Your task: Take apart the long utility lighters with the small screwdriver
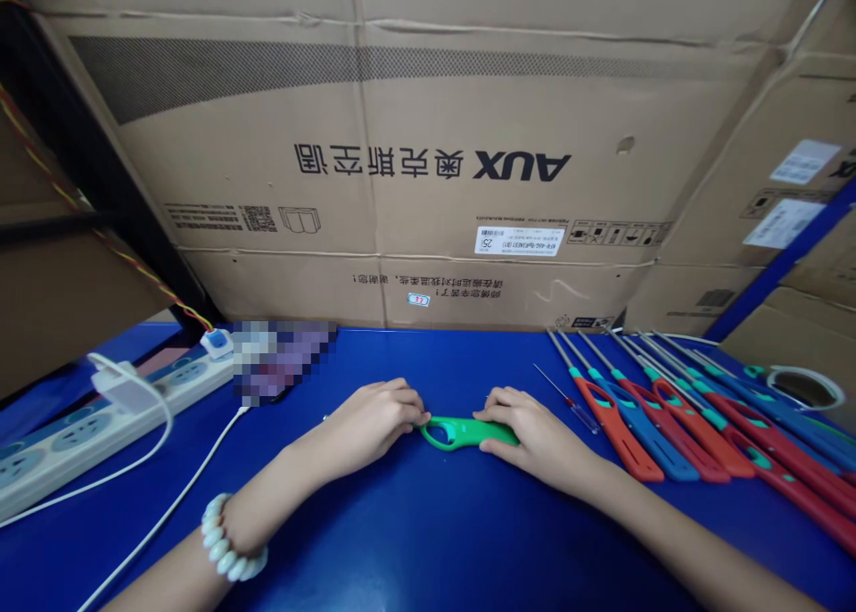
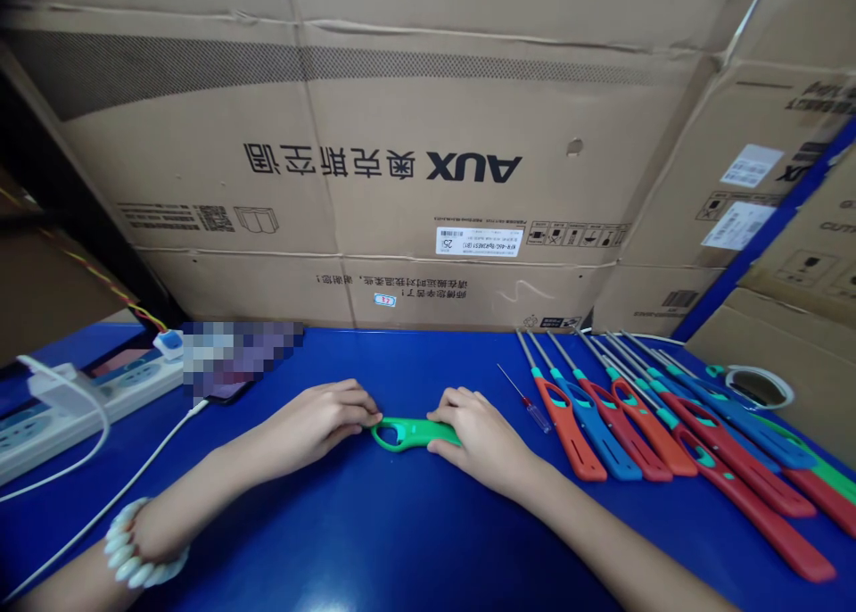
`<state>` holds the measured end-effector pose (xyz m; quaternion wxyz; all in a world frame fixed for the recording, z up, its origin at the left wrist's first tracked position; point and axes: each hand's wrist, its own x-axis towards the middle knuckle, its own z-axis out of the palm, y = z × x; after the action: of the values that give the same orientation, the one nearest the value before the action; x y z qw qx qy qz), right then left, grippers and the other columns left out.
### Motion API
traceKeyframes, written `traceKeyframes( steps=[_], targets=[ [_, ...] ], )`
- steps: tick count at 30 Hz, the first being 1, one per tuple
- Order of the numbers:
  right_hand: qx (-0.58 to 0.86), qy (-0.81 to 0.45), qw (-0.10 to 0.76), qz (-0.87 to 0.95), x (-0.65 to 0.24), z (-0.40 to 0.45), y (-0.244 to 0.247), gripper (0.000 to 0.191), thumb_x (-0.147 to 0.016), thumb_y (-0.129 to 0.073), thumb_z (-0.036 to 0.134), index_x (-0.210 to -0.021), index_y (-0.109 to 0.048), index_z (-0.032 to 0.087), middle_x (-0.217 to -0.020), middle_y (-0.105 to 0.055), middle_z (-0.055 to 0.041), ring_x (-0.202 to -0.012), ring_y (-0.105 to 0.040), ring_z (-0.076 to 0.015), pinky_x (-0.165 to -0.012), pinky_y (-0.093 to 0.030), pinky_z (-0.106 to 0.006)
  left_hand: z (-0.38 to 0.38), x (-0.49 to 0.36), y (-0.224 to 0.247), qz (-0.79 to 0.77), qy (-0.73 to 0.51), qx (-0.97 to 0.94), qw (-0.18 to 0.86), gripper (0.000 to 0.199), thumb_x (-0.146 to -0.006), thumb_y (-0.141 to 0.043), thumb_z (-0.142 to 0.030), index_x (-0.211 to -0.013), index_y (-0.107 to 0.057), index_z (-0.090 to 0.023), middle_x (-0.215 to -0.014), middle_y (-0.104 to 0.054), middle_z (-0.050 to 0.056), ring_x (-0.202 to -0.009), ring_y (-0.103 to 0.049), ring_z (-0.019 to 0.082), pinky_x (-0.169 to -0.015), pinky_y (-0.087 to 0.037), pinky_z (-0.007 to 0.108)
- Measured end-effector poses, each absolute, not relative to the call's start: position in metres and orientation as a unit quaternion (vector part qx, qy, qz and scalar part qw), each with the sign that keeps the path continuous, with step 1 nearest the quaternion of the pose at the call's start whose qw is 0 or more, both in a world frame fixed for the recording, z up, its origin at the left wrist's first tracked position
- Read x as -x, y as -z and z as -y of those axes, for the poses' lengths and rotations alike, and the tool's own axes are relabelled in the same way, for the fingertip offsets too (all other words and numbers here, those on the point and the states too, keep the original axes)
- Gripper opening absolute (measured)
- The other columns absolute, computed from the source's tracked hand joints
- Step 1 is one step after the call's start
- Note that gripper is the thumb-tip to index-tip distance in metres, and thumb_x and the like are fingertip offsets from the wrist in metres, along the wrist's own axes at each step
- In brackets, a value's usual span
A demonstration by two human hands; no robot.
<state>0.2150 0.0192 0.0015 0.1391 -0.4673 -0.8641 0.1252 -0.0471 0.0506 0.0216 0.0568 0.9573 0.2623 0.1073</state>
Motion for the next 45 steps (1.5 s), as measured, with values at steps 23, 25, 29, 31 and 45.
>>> traceKeyframes(
  steps=[23,25,29,31,45],
  targets=[
    [0.476,-0.186,0.156,0.845,-0.211,-0.016,0.001,0.023,-0.08,-0.072,0.025,-0.101,-0.065,0.019,-0.099,-0.059,-0.0033,-0.099,-0.053,-0.0215,-0.088,-0.042,-0.033,-0.04,0.034,-0.012,-0.336,-0.123,-0.93,0.077,0.007,-0.086,-0.062,-0.014,-0.088,-0.057,-0.018,-0.087,-0.062,0.001,-0.079,-0.058,0.018,-0.069,-0.043,0.028],
    [0.471,-0.193,0.165,0.845,-0.21,-0.016,-0.002,0.019,-0.078,-0.074,0.024,-0.093,-0.062,0.019,-0.096,-0.059,-0.0017,-0.095,-0.053,-0.0205,-0.085,-0.042,-0.031,-0.039,0.035,-0.013,-0.335,-0.12,-0.929,0.102,0.01,-0.087,-0.061,-0.013,-0.095,-0.058,-0.017,-0.092,-0.062,0.002,-0.084,-0.059,0.018,-0.072,-0.044,0.028],
    [0.471,-0.208,0.171,0.84,-0.209,-0.012,-0.007,0.018,-0.081,-0.07,0.024,-0.091,-0.056,0.021,-0.092,-0.061,0.0006,-0.087,-0.055,-0.0184,-0.08,-0.041,-0.031,-0.036,0.035,-0.013,-0.329,-0.115,-0.93,0.118,0.006,-0.088,-0.059,-0.014,-0.093,-0.06,-0.017,-0.093,-0.06,0.003,-0.084,-0.059,0.018,-0.072,-0.045,0.028],
    [0.477,-0.213,0.165,0.837,-0.209,-0.011,-0.008,0.013,-0.086,-0.064,0.024,-0.096,-0.054,0.022,-0.092,-0.063,0.0008,-0.083,-0.056,-0.0181,-0.078,-0.041,-0.031,-0.035,0.035,-0.013,-0.329,-0.119,-0.929,0.122,0.006,-0.087,-0.06,-0.013,-0.091,-0.059,-0.016,-0.092,-0.06,0.003,-0.082,-0.059,0.018,-0.071,-0.045,0.027],
    [0.477,-0.104,0.148,0.86,-0.208,-0.008,-0.017,0.011,-0.095,-0.049,0.029,-0.094,-0.056,0.021,-0.083,-0.066,-0.001,-0.071,-0.055,-0.0203,-0.067,-0.037,-0.03,-0.034,0.032,-0.013,-0.341,-0.155,-0.926,0.048,0.005,-0.09,-0.055,-0.013,-0.094,-0.054,-0.016,-0.086,-0.066,0.004,-0.076,-0.063,0.02,-0.068,-0.045,0.032]
  ],
)
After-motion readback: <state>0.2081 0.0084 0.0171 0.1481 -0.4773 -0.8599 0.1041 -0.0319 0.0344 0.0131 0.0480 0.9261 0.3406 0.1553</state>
